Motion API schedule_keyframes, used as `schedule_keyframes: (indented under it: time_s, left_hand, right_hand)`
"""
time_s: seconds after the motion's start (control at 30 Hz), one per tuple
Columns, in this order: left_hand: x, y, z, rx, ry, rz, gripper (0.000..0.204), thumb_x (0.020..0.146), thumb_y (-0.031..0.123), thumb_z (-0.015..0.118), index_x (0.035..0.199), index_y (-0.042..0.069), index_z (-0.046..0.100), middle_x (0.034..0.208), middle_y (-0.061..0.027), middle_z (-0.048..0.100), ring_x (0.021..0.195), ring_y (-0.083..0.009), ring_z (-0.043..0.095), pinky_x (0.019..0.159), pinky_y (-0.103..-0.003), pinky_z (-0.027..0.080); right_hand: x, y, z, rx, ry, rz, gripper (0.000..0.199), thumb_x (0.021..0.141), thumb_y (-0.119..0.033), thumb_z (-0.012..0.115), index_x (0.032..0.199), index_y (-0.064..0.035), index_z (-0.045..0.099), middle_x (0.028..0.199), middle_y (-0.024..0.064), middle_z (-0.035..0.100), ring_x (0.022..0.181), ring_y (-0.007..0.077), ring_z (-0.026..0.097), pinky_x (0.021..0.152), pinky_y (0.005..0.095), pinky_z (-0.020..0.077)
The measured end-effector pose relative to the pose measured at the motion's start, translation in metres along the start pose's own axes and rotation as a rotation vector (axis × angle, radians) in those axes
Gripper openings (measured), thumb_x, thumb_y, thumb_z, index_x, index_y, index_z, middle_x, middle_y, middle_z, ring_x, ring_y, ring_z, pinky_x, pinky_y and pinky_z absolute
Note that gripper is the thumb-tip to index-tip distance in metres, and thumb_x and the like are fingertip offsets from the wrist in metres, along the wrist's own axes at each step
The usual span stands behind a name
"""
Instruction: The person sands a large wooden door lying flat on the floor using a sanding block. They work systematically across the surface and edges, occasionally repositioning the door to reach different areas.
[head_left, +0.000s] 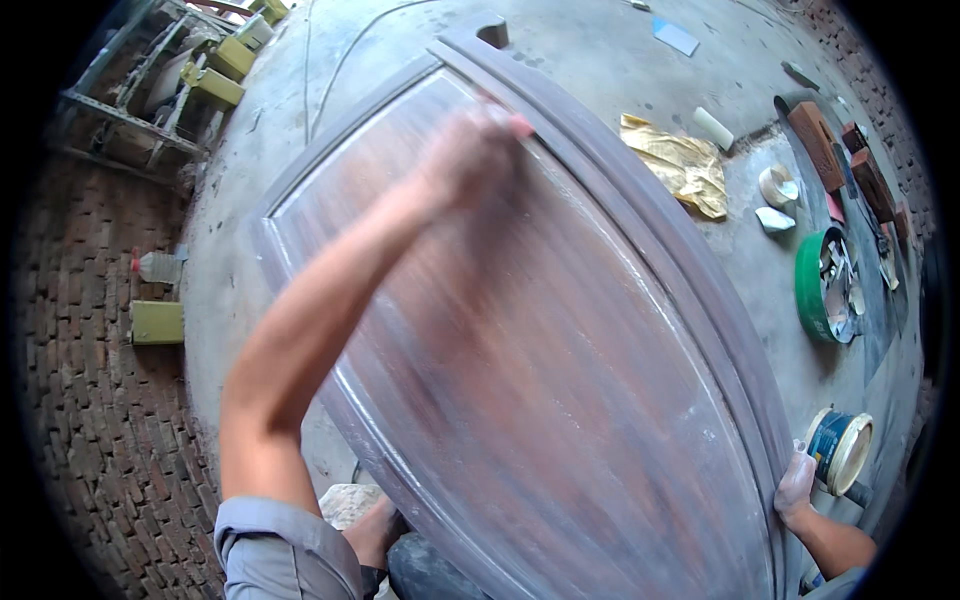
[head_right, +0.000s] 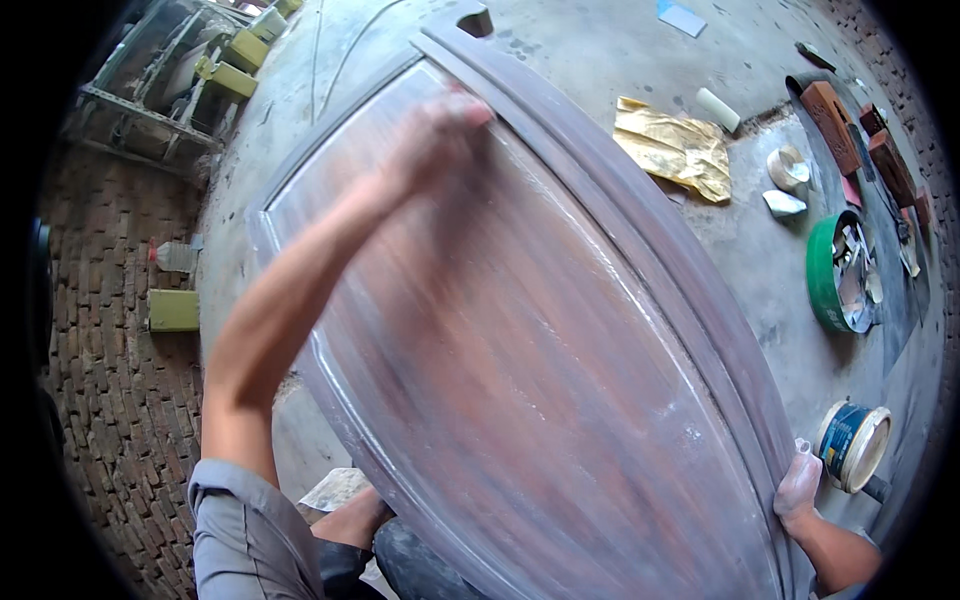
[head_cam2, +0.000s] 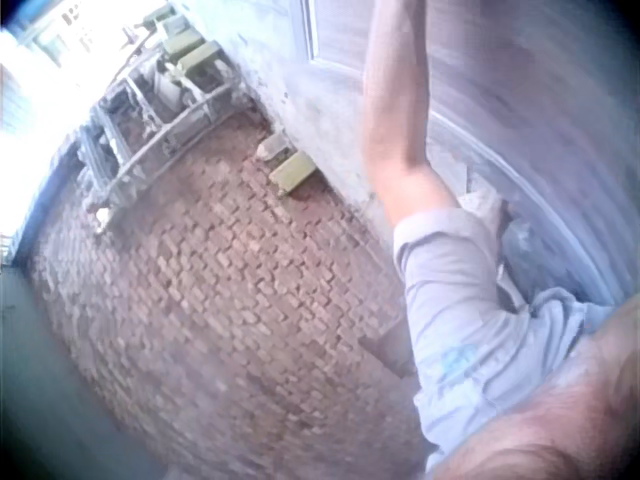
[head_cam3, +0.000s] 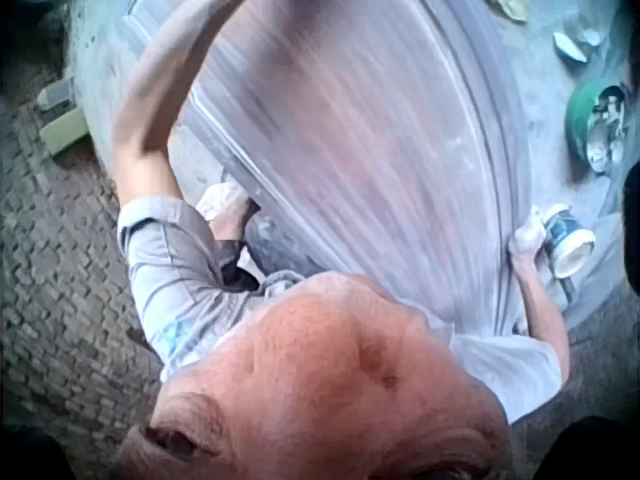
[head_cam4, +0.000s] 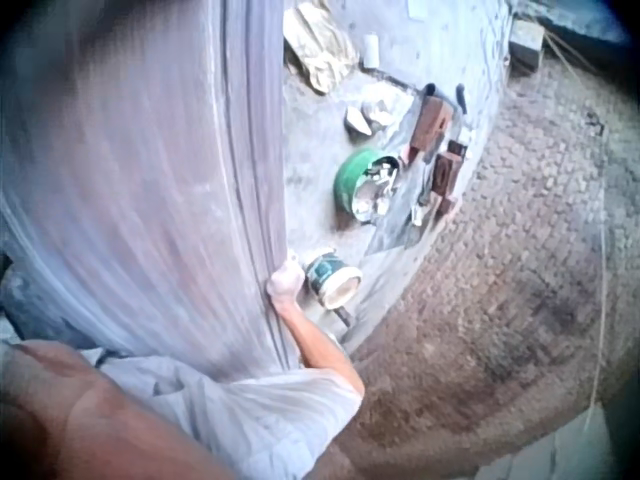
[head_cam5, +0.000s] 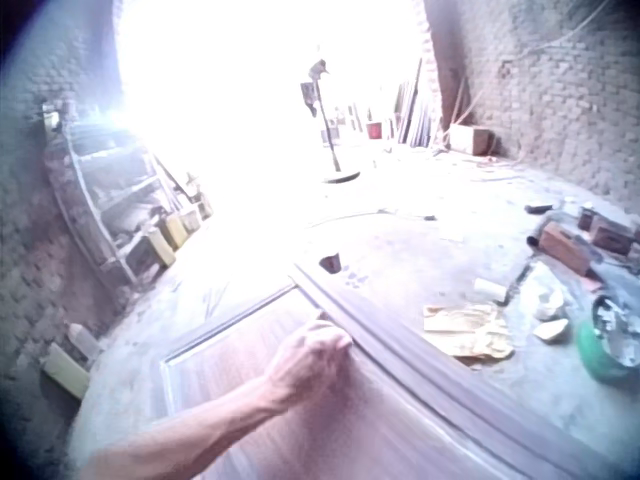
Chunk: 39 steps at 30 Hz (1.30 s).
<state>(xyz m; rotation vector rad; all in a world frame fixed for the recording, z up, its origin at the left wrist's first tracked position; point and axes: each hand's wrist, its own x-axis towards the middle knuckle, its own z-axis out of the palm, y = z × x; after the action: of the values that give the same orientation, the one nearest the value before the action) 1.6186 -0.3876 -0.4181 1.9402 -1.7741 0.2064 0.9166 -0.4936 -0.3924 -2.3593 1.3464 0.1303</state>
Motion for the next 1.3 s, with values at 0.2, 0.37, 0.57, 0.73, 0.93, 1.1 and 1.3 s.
schedule_keyframes:
  time_s: [0.2, 0.37, 0.57, 0.73, 0.93, 1.1, 1.3]
  left_hand:
    - [0.012, -0.016, -0.015, -0.104, 0.127, -0.151, 0.016, 0.098, 0.009, 0.053, 0.105, -0.001, 0.065, 0.104, -0.024, 0.069, 0.104, -0.0461, 0.064, 0.097, -0.05, 0.05]
    - [0.008, -0.096, -0.035, 0.248, 0.02, -0.371, 0.025, 0.084, 0.006, 0.051, 0.1, -0.001, 0.069, 0.097, -0.0289, 0.07, 0.097, -0.0459, 0.067, 0.097, -0.047, 0.052]
    - [-0.139, -0.098, -0.112, 0.155, 0.091, -0.369, 0.033, 0.095, 0.002, 0.048, 0.12, 0.006, 0.069, 0.113, -0.024, 0.069, 0.105, -0.0411, 0.068, 0.095, -0.046, 0.053]
    - [-0.159, -0.081, -0.121, 0.256, 0.17, -0.75, 0.036, 0.107, 0.029, 0.046, 0.113, 0.005, 0.073, 0.106, -0.0251, 0.072, 0.1, -0.0428, 0.069, 0.088, -0.049, 0.053]
    - [0.024, -0.077, -0.027, 0.118, 0.039, -0.665, 0.018, 0.089, 0.014, 0.055, 0.081, -0.001, 0.061, 0.075, -0.0267, 0.062, 0.081, -0.046, 0.064, 0.08, -0.049, 0.053]
    - [-0.081, -0.081, -0.071, 0.143, 0.057, -0.262, 0.029, 0.093, 0.004, 0.046, 0.115, 0.005, 0.066, 0.12, -0.0233, 0.066, 0.108, -0.0439, 0.063, 0.098, -0.051, 0.049]
    - [-0.225, -0.088, -0.175, 0.242, 0.116, -0.667, 0.034, 0.105, 0.018, 0.041, 0.125, 0.008, 0.068, 0.116, -0.0202, 0.071, 0.114, -0.0385, 0.065, 0.105, -0.046, 0.047]
  right_hand:
    - [-0.004, 0.021, 0.01, 0.07, 0.009, -0.035, 0.052, 0.112, -0.029, 0.027, 0.091, 0.0058, 0.06, 0.075, 0.0211, 0.061, 0.069, 0.0334, 0.057, 0.067, 0.0448, 0.0433]
    - [0.011, 0.031, 0.037, 0.233, 0.063, -0.175, 0.055, 0.111, -0.03, 0.027, 0.092, 0.0081, 0.062, 0.075, 0.0164, 0.065, 0.067, 0.0291, 0.059, 0.069, 0.0424, 0.0484]
    - [-0.003, 0.023, 0.017, 0.148, 0.052, -0.067, 0.054, 0.111, -0.029, 0.027, 0.093, 0.0079, 0.062, 0.076, 0.0164, 0.065, 0.068, 0.0289, 0.059, 0.07, 0.0422, 0.0482]
    - [0.0, 0.022, 0.014, 0.155, 0.035, -0.065, 0.054, 0.112, -0.029, 0.027, 0.094, 0.0077, 0.062, 0.076, 0.0163, 0.064, 0.069, 0.0287, 0.059, 0.071, 0.042, 0.0479]
    - [0.011, 0.015, 0.023, 0.156, -0.018, -0.118, 0.053, 0.112, -0.029, 0.027, 0.095, 0.0074, 0.062, 0.078, 0.0162, 0.064, 0.07, 0.0285, 0.059, 0.071, 0.0419, 0.0477]
    - [0.0, 0.024, 0.013, 0.136, 0.017, -0.057, 0.052, 0.112, -0.029, 0.027, 0.096, 0.0072, 0.061, 0.078, 0.0162, 0.063, 0.071, 0.0283, 0.058, 0.072, 0.0417, 0.0475]
    - [0.003, 0.015, 0.014, 0.141, 0.005, -0.056, 0.052, 0.112, -0.029, 0.027, 0.097, 0.0069, 0.061, 0.079, 0.0161, 0.063, 0.072, 0.0281, 0.058, 0.073, 0.0415, 0.0472]
